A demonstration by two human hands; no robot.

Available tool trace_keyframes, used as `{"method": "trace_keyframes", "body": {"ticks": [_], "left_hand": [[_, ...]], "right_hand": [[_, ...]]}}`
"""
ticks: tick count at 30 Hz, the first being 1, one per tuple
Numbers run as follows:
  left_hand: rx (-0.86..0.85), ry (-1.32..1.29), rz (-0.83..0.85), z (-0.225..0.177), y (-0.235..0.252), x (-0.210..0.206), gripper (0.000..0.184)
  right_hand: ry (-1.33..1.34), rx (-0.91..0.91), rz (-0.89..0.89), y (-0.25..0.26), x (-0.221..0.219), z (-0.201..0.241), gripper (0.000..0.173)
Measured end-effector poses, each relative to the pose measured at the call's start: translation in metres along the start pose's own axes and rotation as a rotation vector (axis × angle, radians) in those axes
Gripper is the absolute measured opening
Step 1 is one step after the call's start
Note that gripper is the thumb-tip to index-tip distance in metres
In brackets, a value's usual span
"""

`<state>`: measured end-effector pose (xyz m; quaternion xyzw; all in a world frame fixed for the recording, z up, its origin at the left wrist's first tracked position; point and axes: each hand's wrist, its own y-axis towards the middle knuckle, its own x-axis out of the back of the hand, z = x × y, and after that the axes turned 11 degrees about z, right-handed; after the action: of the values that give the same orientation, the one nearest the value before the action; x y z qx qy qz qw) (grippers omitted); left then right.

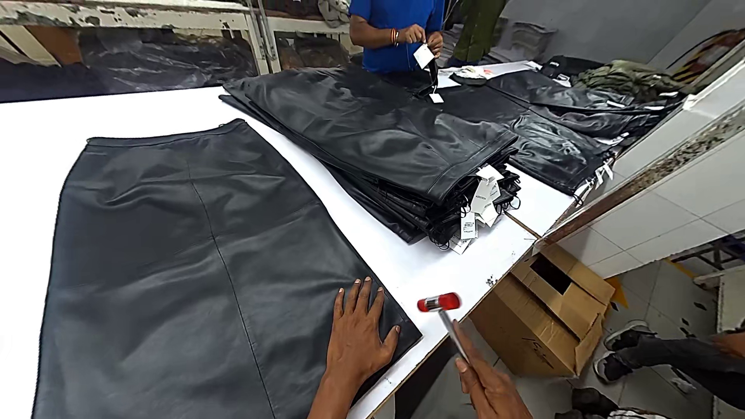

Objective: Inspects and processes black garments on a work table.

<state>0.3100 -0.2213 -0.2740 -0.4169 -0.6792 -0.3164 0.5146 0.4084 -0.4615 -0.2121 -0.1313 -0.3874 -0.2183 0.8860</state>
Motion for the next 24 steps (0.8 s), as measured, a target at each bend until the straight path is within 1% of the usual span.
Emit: {"method": "trace_keyframes", "body": {"ticks": [1, 2, 3, 5, 6, 7, 9, 10, 11, 12, 13, 14, 15, 16, 18, 19, 21, 24], "left_hand": [[0.0, -0.004, -0.009, 0.0, -0.001, -0.001, 0.077], [-0.002, -0.005, -0.02, 0.0, -0.001, -0.001, 0.077], [-0.002, -0.003, -0.028, 0.001, -0.001, -0.002, 0.077], [0.001, -0.001, -0.027, 0.001, -0.001, -0.003, 0.078], [0.003, 0.0, -0.022, 0.001, -0.001, -0.003, 0.079], [0.003, 0.001, -0.027, 0.001, -0.001, -0.002, 0.081], [0.012, -0.005, -0.04, 0.001, 0.0, -0.001, 0.085], [0.013, -0.011, -0.051, 0.001, 0.0, -0.002, 0.085], [0.011, -0.017, -0.061, 0.001, 0.0, -0.003, 0.086], [0.008, -0.022, -0.069, 0.002, 0.0, -0.003, 0.087], [0.005, -0.026, -0.072, 0.002, 0.0, -0.004, 0.087], [0.002, -0.032, -0.073, 0.002, -0.001, -0.004, 0.086], [-0.002, -0.034, -0.075, 0.001, -0.001, -0.004, 0.086], [-0.007, -0.034, -0.078, 0.002, 0.0, -0.003, 0.085], [-0.012, -0.02, -0.075, 0.003, 0.0, -0.003, 0.078], [-0.019, -0.014, -0.083, 0.003, 0.0, -0.004, 0.072], [-0.056, -0.009, -0.104, 0.001, -0.001, -0.005, 0.064], [-0.173, -0.005, -0.188, 0.001, -0.002, -0.006, 0.051]], "right_hand": [[0.015, 0.052, -0.076, 0.001, -0.002, 0.003, 0.056], [0.008, 0.086, -0.11, 0.002, -0.004, 0.004, 0.056], [-0.026, 0.087, -0.087, 0.003, -0.006, 0.003, 0.055], [-0.101, -0.022, 0.102, 0.008, -0.007, -0.003, 0.053], [-0.09, -0.058, 0.138, 0.011, -0.007, -0.007, 0.054], [-0.054, -0.054, 0.112, 0.014, -0.005, -0.008, 0.054], [0.012, 0.039, -0.04, 0.016, -0.005, 0.0, 0.055], [0.011, 0.075, -0.086, 0.016, -0.006, 0.004, 0.055], [-0.023, 0.082, -0.081, 0.016, -0.007, 0.006, 0.054], [-0.074, 0.045, -0.012, 0.017, -0.009, 0.005, 0.053], [-0.109, -0.023, 0.103, 0.019, -0.009, 0.002, 0.052], [-0.107, -0.069, 0.173, 0.021, -0.009, -0.001, 0.053], [-0.068, -0.089, 0.181, 0.023, -0.009, -0.003, 0.053], [-0.013, -0.07, 0.118, 0.024, -0.01, -0.005, 0.053], [0.056, -0.024, -0.055, 0.025, -0.015, -0.003, 0.054], [0.067, -0.022, -0.1, 0.025, -0.015, -0.002, 0.054], [0.091, -0.044, -0.105, 0.025, -0.017, -0.009, 0.054], [0.165, -0.135, -0.043, 0.021, -0.025, -0.019, 0.056]]}}
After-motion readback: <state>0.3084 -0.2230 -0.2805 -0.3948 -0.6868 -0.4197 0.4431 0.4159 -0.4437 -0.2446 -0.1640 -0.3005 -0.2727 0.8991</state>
